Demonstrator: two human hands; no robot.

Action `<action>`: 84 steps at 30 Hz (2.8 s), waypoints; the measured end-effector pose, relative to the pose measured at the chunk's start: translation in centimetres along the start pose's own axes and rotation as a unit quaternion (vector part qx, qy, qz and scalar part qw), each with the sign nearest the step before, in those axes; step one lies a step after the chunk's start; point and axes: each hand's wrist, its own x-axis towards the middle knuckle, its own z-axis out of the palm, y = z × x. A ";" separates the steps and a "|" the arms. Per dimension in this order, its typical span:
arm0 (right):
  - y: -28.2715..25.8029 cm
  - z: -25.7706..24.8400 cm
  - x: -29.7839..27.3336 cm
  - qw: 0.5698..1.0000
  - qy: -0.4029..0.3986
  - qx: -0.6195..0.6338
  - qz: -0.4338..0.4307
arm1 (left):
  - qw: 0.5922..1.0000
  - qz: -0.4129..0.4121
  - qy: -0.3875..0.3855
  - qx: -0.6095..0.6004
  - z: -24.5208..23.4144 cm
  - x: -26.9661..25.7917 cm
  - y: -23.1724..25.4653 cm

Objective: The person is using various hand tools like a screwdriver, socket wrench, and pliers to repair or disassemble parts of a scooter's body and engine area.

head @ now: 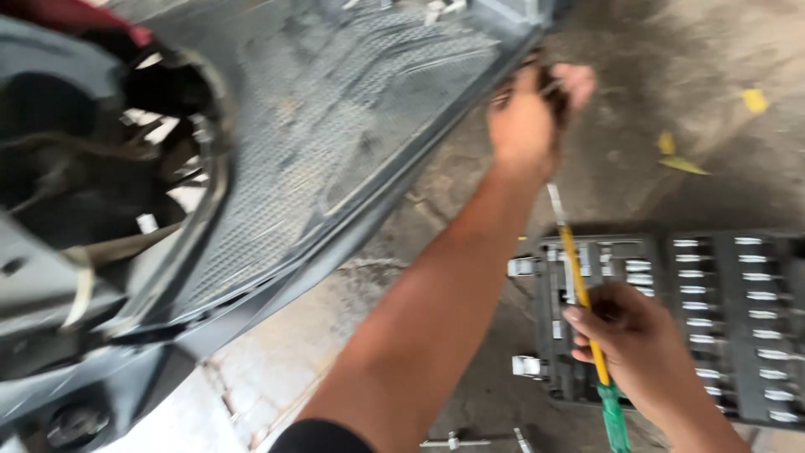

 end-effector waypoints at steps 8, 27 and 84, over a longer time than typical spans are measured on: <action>9.9 7.7 -1.1 0.984 -0.042 0.082 0.156 | 0.982 -0.026 0.008 0.188 8.0 -8.5 9.9; 12.1 14.2 -2.3 0.928 -0.081 -0.363 -0.025 | 0.847 -0.198 0.186 0.456 1.6 -32.3 30.9; -11.1 27.5 10.5 0.860 -0.033 0.496 -0.119 | 0.826 0.071 0.387 0.404 -7.7 -42.4 48.9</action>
